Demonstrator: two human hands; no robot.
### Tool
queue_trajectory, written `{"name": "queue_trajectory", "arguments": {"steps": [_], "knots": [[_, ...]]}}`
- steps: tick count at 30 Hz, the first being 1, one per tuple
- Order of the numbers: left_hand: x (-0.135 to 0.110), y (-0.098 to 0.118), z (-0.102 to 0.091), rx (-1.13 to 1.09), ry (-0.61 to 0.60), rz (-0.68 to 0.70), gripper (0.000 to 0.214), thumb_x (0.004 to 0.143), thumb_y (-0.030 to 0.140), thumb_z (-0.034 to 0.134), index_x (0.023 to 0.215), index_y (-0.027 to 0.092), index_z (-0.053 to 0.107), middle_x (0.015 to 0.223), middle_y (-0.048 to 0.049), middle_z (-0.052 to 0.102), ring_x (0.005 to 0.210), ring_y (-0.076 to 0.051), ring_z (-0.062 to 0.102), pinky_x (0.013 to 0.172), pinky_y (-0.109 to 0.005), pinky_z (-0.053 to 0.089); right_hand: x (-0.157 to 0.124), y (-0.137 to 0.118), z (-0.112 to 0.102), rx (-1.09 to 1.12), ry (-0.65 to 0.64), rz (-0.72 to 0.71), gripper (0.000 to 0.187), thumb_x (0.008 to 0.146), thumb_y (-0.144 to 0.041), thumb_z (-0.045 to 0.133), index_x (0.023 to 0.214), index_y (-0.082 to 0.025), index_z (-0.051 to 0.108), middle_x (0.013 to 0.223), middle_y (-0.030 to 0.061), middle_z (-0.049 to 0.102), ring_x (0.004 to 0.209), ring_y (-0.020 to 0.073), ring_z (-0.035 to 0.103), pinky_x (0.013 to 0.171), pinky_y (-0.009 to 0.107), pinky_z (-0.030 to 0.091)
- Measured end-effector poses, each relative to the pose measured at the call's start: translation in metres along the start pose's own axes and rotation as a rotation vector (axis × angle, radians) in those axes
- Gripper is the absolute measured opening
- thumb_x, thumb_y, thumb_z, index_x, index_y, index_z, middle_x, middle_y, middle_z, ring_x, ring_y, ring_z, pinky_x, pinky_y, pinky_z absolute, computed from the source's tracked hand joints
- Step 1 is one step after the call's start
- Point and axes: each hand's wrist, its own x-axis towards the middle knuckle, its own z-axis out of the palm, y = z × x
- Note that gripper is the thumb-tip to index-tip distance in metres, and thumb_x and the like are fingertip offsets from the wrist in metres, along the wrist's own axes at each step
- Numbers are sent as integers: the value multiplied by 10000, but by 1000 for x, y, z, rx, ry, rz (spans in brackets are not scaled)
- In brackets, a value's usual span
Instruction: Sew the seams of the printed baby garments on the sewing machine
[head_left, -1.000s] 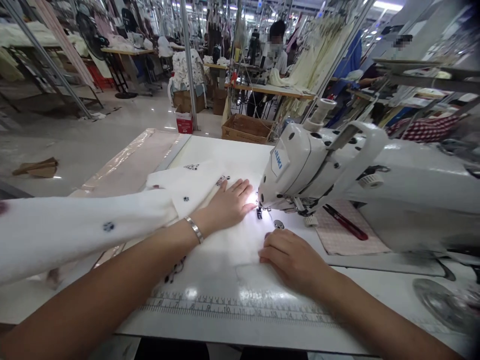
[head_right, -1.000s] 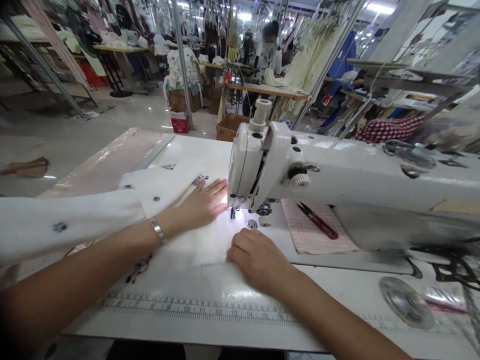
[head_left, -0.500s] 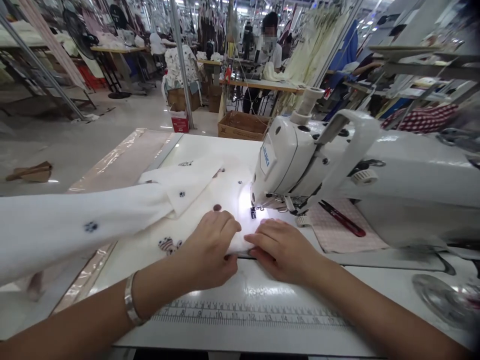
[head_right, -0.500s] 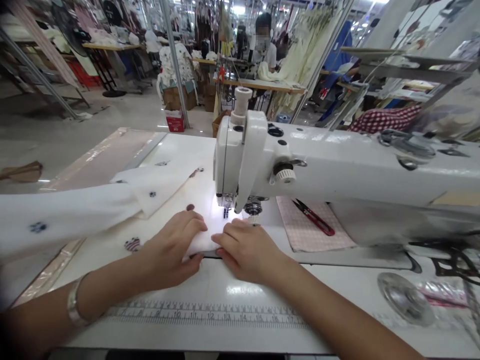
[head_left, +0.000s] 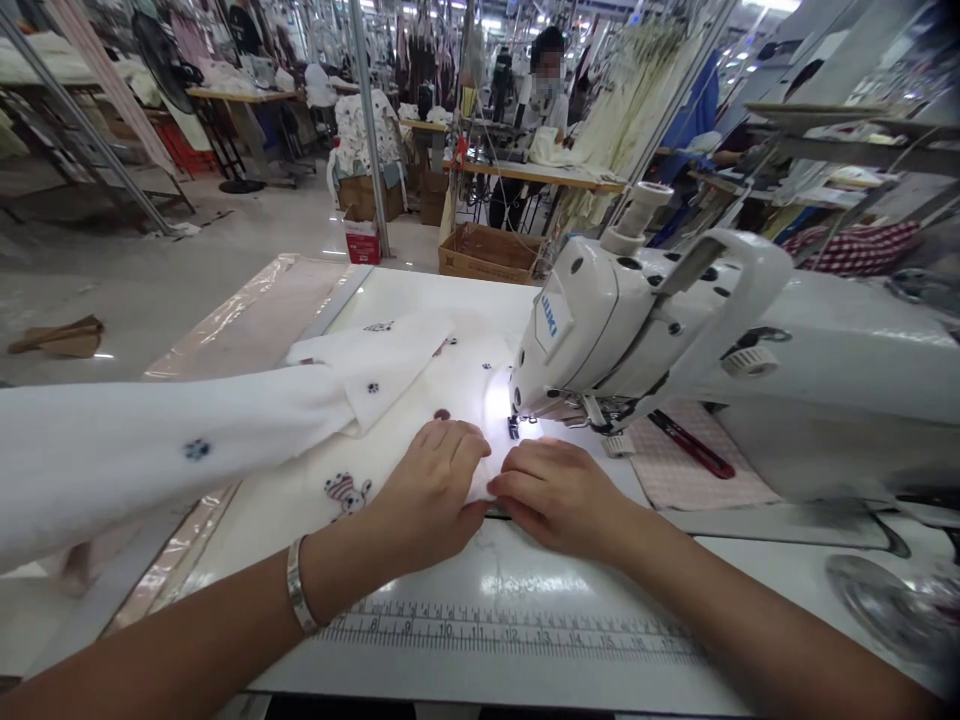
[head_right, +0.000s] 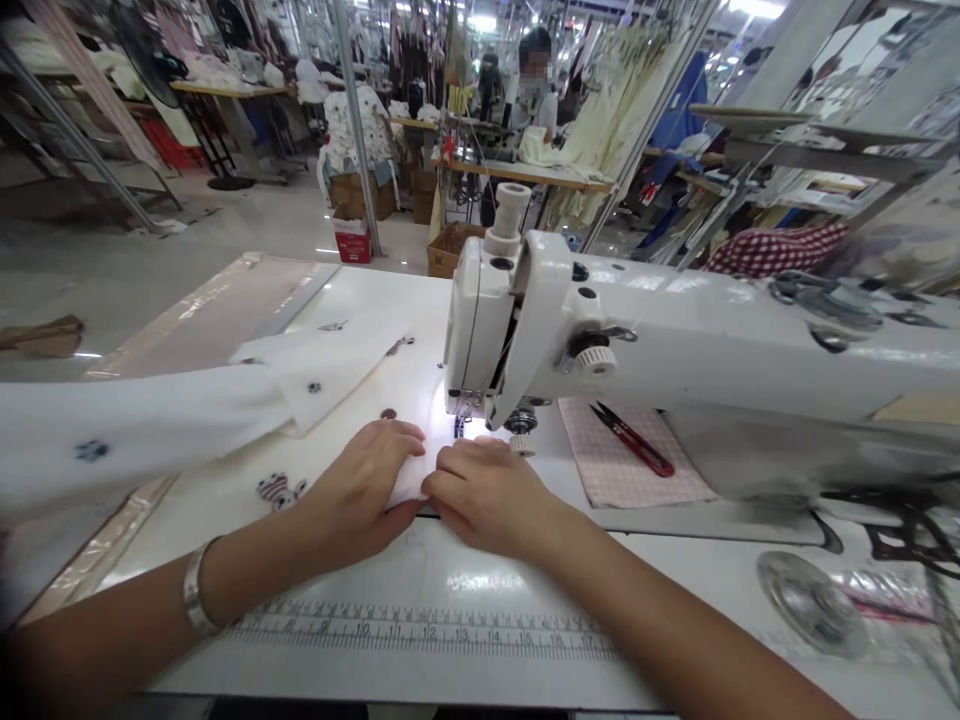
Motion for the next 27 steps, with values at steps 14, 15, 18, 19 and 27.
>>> {"name": "queue_trajectory", "arguments": {"steps": [14, 15, 18, 19, 27], "knots": [[3, 5, -13, 58, -187, -40, 190, 934, 298, 417, 966, 157, 540, 1143, -111, 546, 1091, -249, 499, 1045, -546, 312, -7, 4, 0, -108, -99, -24, 235, 888, -131, 418, 733, -166, 592, 680, 20, 533, 638, 148, 421, 618, 286, 327], [4, 4, -12, 82, -192, -46, 209, 951, 276, 372, 988, 154, 537, 1170, -115, 544, 1122, -248, 491, 1049, -546, 312, -9, 4, -1, -73, -117, -10, 235, 888, -128, 408, 758, -164, 600, 699, 28, 542, 654, 153, 425, 627, 291, 334], [8, 3, -7, 179, -198, -43, 247, 949, 218, 338, 1114, 116, 491, 1272, -158, 508, 1238, -273, 433, 1061, -550, 306, -13, 3, -2, 3, -161, 35, 223, 907, -157, 407, 850, -162, 622, 741, 43, 554, 701, 171, 433, 659, 312, 353], [9, 2, -5, 203, -206, -40, 271, 942, 216, 348, 1156, 100, 466, 1286, -173, 502, 1254, -281, 425, 1067, -551, 300, -14, 3, -2, 21, -161, 49, 216, 917, -180, 415, 873, -162, 626, 748, 45, 556, 710, 174, 433, 667, 318, 356], [20, -7, -3, 179, -285, 9, 309, 940, 267, 371, 1171, 89, 474, 1382, -180, 454, 1313, -281, 388, 1119, -575, 177, -19, 1, 2, 26, -173, 120, 246, 952, -240, 418, 864, -168, 635, 766, 52, 555, 734, 177, 440, 667, 314, 354]]}}
